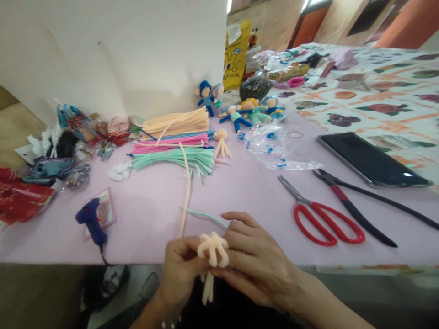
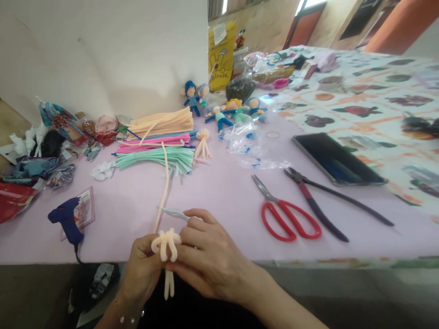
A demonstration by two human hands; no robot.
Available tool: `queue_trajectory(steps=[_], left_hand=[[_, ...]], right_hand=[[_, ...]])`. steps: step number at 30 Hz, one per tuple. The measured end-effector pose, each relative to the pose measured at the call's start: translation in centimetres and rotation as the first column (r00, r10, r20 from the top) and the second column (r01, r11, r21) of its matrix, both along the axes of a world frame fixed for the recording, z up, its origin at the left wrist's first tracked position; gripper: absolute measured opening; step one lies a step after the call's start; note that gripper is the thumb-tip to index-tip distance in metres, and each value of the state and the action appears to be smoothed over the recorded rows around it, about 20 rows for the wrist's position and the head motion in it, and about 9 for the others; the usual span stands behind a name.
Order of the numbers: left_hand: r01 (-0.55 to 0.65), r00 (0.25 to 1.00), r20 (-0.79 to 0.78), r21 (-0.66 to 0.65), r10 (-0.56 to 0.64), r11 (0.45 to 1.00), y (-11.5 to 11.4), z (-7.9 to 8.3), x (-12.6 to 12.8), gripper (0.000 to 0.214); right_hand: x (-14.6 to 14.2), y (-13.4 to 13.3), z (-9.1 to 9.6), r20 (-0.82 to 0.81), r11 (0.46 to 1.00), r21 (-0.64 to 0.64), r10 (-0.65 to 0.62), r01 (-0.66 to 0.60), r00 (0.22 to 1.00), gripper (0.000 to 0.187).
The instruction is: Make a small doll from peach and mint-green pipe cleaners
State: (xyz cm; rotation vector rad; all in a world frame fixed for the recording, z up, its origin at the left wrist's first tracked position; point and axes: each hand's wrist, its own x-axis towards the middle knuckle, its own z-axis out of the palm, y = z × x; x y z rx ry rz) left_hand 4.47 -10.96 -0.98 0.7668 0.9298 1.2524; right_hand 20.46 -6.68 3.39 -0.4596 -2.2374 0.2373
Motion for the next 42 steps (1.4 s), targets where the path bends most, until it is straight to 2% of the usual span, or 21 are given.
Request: queue_trajectory(steps=[4, 8, 12, 14, 19, 23, 25, 31, 37, 42], left_hand=[[0.005, 1.000, 0.018, -0.021, -0.004, 1.000, 0.1, -0.2, 0.4, 0.030], [-0.037, 0.998, 0.053, -0.071, 0.041, 0.997, 0.3, 0.0, 0.6, 0.030], [-0.047, 0.996, 0.068, -0.042, 0.050, 0.998, 0.7, 0.6, 0.6, 0.026], [-0.051, 0.998, 0.045, 0.003, 0.051, 0.999, 0.8, 0.8, 0.6, 0.023], [-0.095, 0.995, 0.024, 0.087, 0.093, 0.992, 1.4, 1.1, 0.7, 0.023], [-0.108, 0.993, 0.057, 0.140, 0.101, 0.984, 1.5, 1.8, 1.1, 0.024], [-0.114, 0.992, 0.067, 0.158, 0.104, 0.981, 1.3, 2.2, 1.4, 0.024], [-0.118, 0.993, 0.056, 0.217, 0.108, 0.969, 0.4, 2.8, 1.9, 0.027], [-0.140, 0.990, 0.012, 0.303, 0.143, 0.943, 0.4, 2.8, 1.6, 0.020], [-0.194, 0.980, 0.028, 0.309, 0.195, 0.931, 2.1, 2.7, 1.9, 0.022]], right_hand=[[0.2, 0.2, 0.1, 0.032, 0.999, 0.035, -0.001, 0.000, 0.999, 0.010], [0.2, 0.4, 0.0, 0.032, 1.000, 0.009, 0.008, -0.008, 0.999, 0.010], [-0.1, 0.3, -0.2, -0.108, 0.987, -0.139, 0.064, -0.079, 0.992, 0.011], [-0.1, 0.1, -0.2, -0.224, 0.968, -0.239, 0.024, -0.079, 0.974, 0.013], [0.3, -0.5, 1.0, -0.332, 0.890, -0.441, -0.042, -0.115, 0.942, 0.017], [0.5, -0.8, 2.6, -0.343, 0.751, -0.633, -0.056, -0.186, 0.938, 0.032], [0.4, -1.1, 3.2, -0.330, 0.706, -0.683, -0.067, -0.189, 0.942, 0.038], [0.4, -2.7, 3.5, -0.311, 0.694, -0.706, -0.125, -0.141, 0.942, 0.044], [0.7, -3.2, 4.6, -0.264, 0.605, -0.784, -0.122, -0.140, 0.957, 0.045], [0.7, -1.5, 5.0, -0.275, 0.546, -0.819, -0.103, -0.176, 0.956, 0.043]])
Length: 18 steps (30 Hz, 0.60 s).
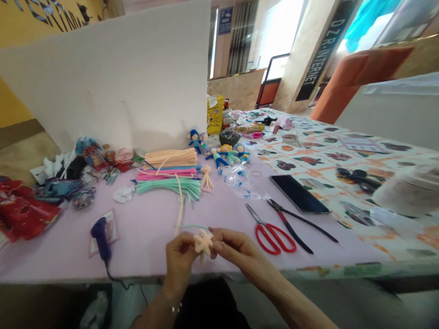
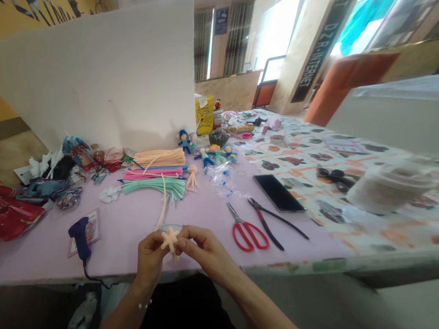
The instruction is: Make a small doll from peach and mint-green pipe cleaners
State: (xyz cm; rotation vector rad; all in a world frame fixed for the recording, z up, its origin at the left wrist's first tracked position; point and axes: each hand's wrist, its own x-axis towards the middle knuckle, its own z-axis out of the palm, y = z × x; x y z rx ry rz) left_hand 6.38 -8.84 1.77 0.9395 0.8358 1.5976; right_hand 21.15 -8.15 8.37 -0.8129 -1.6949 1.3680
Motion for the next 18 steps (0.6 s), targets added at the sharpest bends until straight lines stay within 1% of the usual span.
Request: queue_trajectory(steps=[3, 9, 14, 16, 18], left_hand=[[-0.016, 1.000, 0.017, -0.030, 0.017, 0.999, 1.4, -0.1, 0.3, 0.025], [0.028, 0.999, 0.041, -0.119, -0.023, 0.993, 3.9, 0.2, 0.7, 0.022], [0.049, 0.997, 0.074, -0.209, -0.034, 0.977, 5.4, 0.3, 0.6, 0.031], [0.058, 0.996, 0.079, -0.229, -0.041, 0.972, 5.8, 0.1, 0.5, 0.032], [0.076, 0.995, 0.082, -0.245, -0.057, 0.967, 6.0, -0.1, 0.3, 0.032]], right_hand=[[0.0, 1.6, -0.1, -0.012, 1.000, -0.012, 0.002, -0.002, 1.000, 0.045], [0.6, 4.8, 0.0, -0.001, 0.999, -0.014, -0.037, 0.037, 0.999, 0.040], [1.0, 6.8, -0.6, -0.039, 0.978, -0.087, -0.194, 0.190, 0.980, 0.035], [0.8, 7.2, -0.8, -0.038, 0.976, -0.132, -0.180, 0.174, 0.983, 0.035], [0.4, 7.6, -1.0, -0.050, 0.977, -0.179, -0.127, 0.116, 0.991, 0.034]])
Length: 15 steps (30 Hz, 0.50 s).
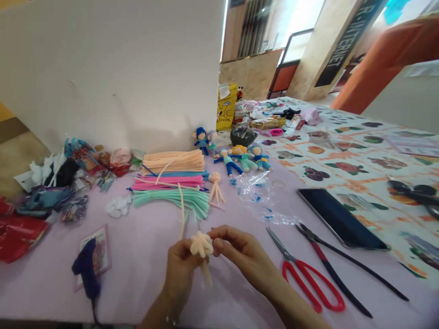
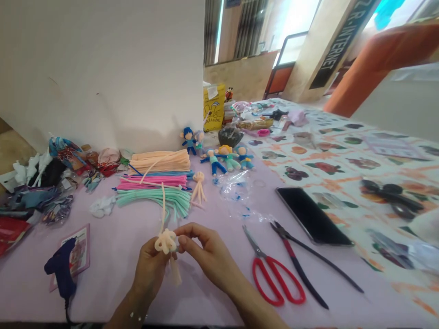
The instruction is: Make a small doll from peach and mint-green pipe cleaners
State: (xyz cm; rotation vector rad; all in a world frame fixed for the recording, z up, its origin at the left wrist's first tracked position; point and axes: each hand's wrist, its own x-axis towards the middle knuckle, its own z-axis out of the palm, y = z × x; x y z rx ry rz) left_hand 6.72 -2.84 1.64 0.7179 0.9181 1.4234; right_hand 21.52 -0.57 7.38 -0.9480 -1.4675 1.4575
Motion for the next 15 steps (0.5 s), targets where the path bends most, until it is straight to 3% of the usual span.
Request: queue_trajectory(steps=[7, 15], left_hand=[[0.070, 0.997, 0.012, -0.003, -0.070, 0.998, 0.06, 0.02, -0.46, 0.028], [0.096, 0.995, -0.006, 0.008, -0.096, 0.995, -0.08, -0.26, -0.81, 0.026]], right_hand=[[-1.06, 0.36, -0.44, -0.119, 0.986, -0.110, 0.109, -0.122, 0.987, 0.043], [-1.14, 0.43, -0.89, -0.153, 0.972, -0.159, 0.147, -0.171, 0.977, 0.040]])
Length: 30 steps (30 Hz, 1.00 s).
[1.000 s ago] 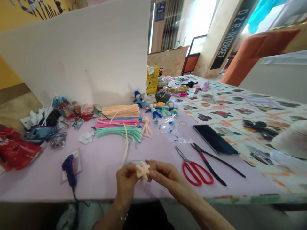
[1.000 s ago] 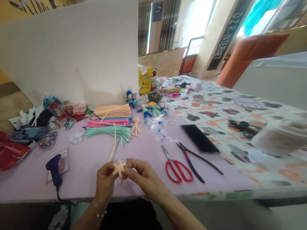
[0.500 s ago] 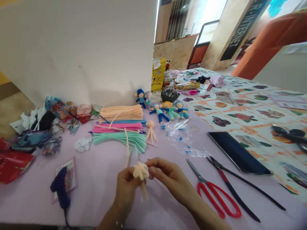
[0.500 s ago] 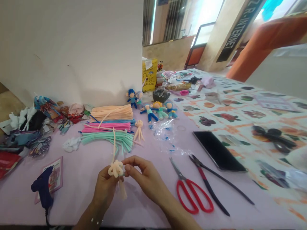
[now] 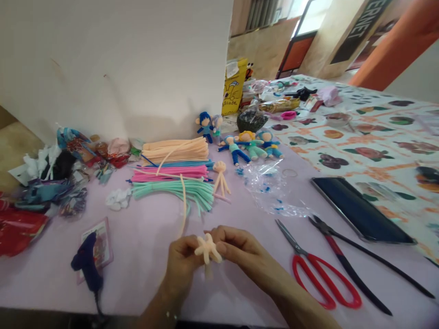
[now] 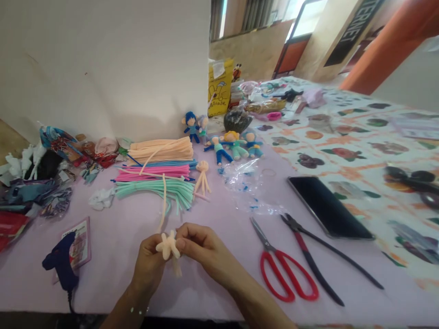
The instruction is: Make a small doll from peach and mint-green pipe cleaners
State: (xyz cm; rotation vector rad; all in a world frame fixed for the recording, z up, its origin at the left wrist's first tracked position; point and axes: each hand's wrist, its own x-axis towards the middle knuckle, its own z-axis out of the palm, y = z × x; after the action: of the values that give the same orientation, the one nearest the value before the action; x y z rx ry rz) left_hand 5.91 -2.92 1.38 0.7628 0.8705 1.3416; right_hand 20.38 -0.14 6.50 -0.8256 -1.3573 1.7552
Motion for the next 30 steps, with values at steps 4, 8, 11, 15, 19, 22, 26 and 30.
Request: queue_trajectory(steps=[4, 8, 11, 15, 19, 22, 26, 30], left_hand=[[-0.043, 0.999, -0.018, 0.026, 0.044, 0.999, -0.2, -0.2, -0.2, 0.023], [-0.161, 0.978, -0.120, 0.100, 0.173, 0.982, -0.8, 0.0, -0.3, 0.018], [-0.242, 0.943, -0.188, 0.178, 0.274, 0.954, -1.3, 0.1, -0.2, 0.017], [-0.263, 0.894, -0.245, 0.390, 0.375, 0.882, -1.5, 0.1, 0.1, 0.013], [-0.229, 0.845, -0.288, 0.566, 0.450, 0.792, -1.5, -0.1, 0.1, 0.009], [-0.218, 0.814, -0.312, 0.618, 0.490, 0.755, -1.6, -0.5, 0.0, 0.013], [-0.214, 0.812, -0.319, 0.616, 0.489, 0.758, -1.7, -0.7, 0.2, 0.009], [-0.260, 0.883, -0.248, 0.449, 0.399, 0.855, -1.5, -0.2, 0.3, 0.007]], right_hand=[[0.4, 0.2, -0.2, 0.020, 0.999, 0.023, -0.034, 0.033, 0.999, 0.039], [0.9, -0.4, -0.2, 0.122, 0.924, 0.285, -0.300, 0.256, 0.946, 0.024], [0.9, -1.7, 0.2, 0.089, 0.692, 0.619, -0.531, 0.371, 0.843, 0.009], [0.0, -3.6, 0.8, 0.095, 0.548, 0.800, -0.517, 0.244, 0.851, 0.013], [-1.1, -4.5, 0.9, 0.113, 0.538, 0.811, -0.529, 0.229, 0.841, 0.015], [-1.6, -4.5, 0.6, 0.150, 0.523, 0.823, -0.575, 0.221, 0.804, 0.013], [-1.8, -4.5, 0.4, 0.166, 0.417, 0.893, -0.659, 0.172, 0.734, 0.020], [-1.8, -4.6, 0.5, 0.129, 0.318, 0.939, -0.683, 0.133, 0.719, 0.017]])
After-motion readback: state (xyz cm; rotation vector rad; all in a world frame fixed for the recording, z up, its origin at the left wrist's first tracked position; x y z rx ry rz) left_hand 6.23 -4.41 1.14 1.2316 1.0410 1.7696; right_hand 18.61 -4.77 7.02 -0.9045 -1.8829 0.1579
